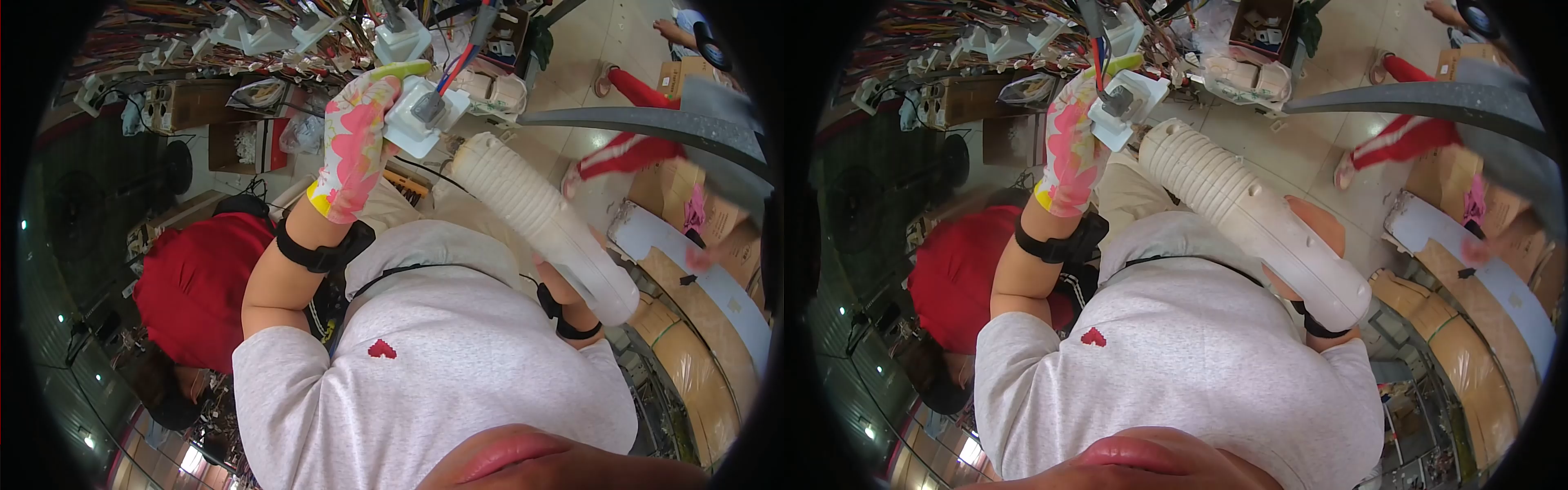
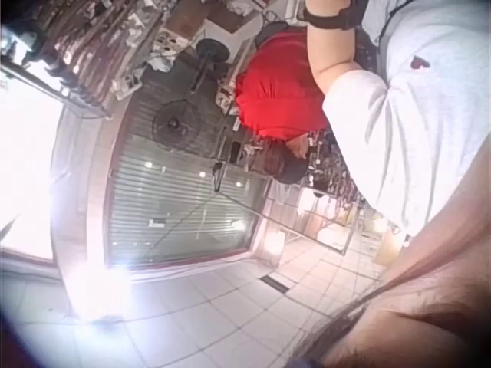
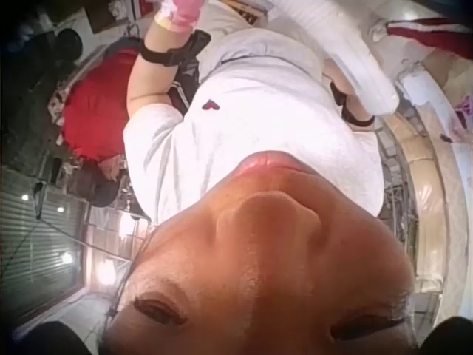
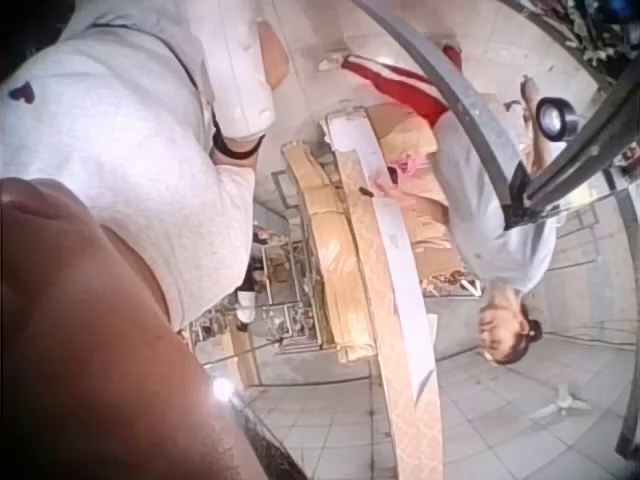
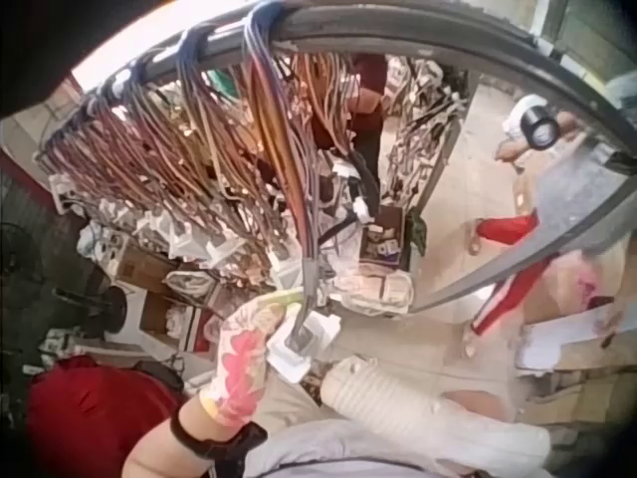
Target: The person applies glue to a wire connector using a glue gun, inserts a glue stick into the gun, and then applies glue to another wire connector.
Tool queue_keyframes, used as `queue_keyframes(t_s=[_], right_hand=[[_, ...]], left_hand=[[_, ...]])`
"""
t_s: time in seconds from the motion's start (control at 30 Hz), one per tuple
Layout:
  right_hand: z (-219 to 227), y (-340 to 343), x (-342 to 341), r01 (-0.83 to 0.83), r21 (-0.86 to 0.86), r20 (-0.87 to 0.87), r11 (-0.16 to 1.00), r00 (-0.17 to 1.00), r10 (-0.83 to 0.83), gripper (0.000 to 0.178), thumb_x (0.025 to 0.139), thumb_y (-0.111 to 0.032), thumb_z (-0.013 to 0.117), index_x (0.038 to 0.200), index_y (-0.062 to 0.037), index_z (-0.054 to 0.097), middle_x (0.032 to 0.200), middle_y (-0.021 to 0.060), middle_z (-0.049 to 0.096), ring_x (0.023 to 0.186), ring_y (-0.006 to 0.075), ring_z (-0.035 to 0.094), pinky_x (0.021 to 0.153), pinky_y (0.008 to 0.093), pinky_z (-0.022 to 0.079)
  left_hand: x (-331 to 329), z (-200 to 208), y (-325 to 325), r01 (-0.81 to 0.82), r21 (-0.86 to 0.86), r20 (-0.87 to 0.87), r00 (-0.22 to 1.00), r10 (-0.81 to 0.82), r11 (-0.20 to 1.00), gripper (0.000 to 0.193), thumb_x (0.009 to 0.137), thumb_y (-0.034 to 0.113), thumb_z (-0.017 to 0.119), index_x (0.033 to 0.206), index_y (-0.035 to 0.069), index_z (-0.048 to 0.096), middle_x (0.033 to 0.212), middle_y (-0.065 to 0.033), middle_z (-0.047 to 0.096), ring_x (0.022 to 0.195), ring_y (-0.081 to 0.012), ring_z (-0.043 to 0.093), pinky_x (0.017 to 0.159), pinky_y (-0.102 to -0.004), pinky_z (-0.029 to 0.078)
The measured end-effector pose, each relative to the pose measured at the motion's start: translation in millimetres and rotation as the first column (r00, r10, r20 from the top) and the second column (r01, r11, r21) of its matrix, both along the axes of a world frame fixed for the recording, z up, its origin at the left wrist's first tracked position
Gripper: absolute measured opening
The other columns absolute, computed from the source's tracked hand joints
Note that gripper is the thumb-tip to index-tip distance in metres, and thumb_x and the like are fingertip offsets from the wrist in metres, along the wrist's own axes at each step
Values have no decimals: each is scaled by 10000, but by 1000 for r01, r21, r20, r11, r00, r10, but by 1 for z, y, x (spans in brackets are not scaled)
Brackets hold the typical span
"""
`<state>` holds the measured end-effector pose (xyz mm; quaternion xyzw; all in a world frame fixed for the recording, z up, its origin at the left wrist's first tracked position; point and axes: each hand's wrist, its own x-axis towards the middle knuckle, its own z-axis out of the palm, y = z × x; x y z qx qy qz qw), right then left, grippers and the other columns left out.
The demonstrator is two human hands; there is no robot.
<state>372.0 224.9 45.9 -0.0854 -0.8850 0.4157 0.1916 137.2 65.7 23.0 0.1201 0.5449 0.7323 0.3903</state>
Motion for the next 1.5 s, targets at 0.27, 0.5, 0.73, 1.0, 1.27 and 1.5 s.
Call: queue_keyframes(t_s=[0.27, 0.5, 0.73, 1.0, 1.27, 1.5], right_hand=[[-6, 2, 12, -64, 377, 40, 924, 998, 53, 468, 692, -89, 671, 1133, -4, 539, 1120, 183, 554, 993, 336, 556, 878, 384, 428], [1, -3, 10, 21, -273, 57, 962, 998, -5, 328, 672, -114, 681, 975, -17, 603, 852, 127, 612, 751, 264, 602, 671, 313, 477], [-19, 1, 22, 61, -651, 139, 757, 989, 40, 525, 767, -150, 601, 1223, 43, 425, 1112, 193, 558, 1071, 292, 530, 905, 383, 411], [-16, 0, 20, 72, -749, 52, 659, 997, -50, 530, 766, -135, 608, 1230, 42, 422, 1155, 189, 537, 1096, 299, 516, 918, 385, 405], [-39, -10, -52, -292, -172, -156, 941, 951, 267, 525, 706, -305, 693, 1149, -84, 519, 1214, 125, 512, 1129, 314, 463, 954, 444, 314], [-65, -71, -118, -414, 24, -59, 910, 908, 415, 621, 646, -320, 701, 1194, -120, 489, 1257, 28, 492, 1209, 299, 386, 971, 588, 185]], left_hand=[[-1, -9, -1, 55, -131, -289, 953, -91, 990, 350, 868, 161, 481, 1185, 13, 487, 1067, -69, 584, 876, -104, 587, 694, -219, 493], [12, -21, 27, -35, 110, 309, 951, -1, 993, 376, 900, 254, 451, 1161, -11, 509, 769, -29, 571, 550, -88, 445, 512, -226, 357], [4, -77, 57, 18, 405, 386, 903, -189, 914, 500, 854, 344, 526, 1211, 5, 439, 992, -73, 541, 759, -150, 450, 696, -302, 376], [26, -59, 61, -143, 342, 472, 881, -38, 929, 351, 840, 224, 527, 1113, 8, 486, 1064, -104, 556, 909, -164, 516, 732, -298, 409], [88, -67, -36, 449, -263, -22, 882, -470, 854, 537, 825, 238, 588, 1262, 19, 367, 1237, -134, 443, 1116, -213, 439, 934, -334, 361], [107, -93, -65, 198, -284, -461, 829, -315, 938, 593, 882, 306, 516, 1359, 98, 230, 1383, -88, 270, 1274, -225, 274, 1051, -337, 241]])
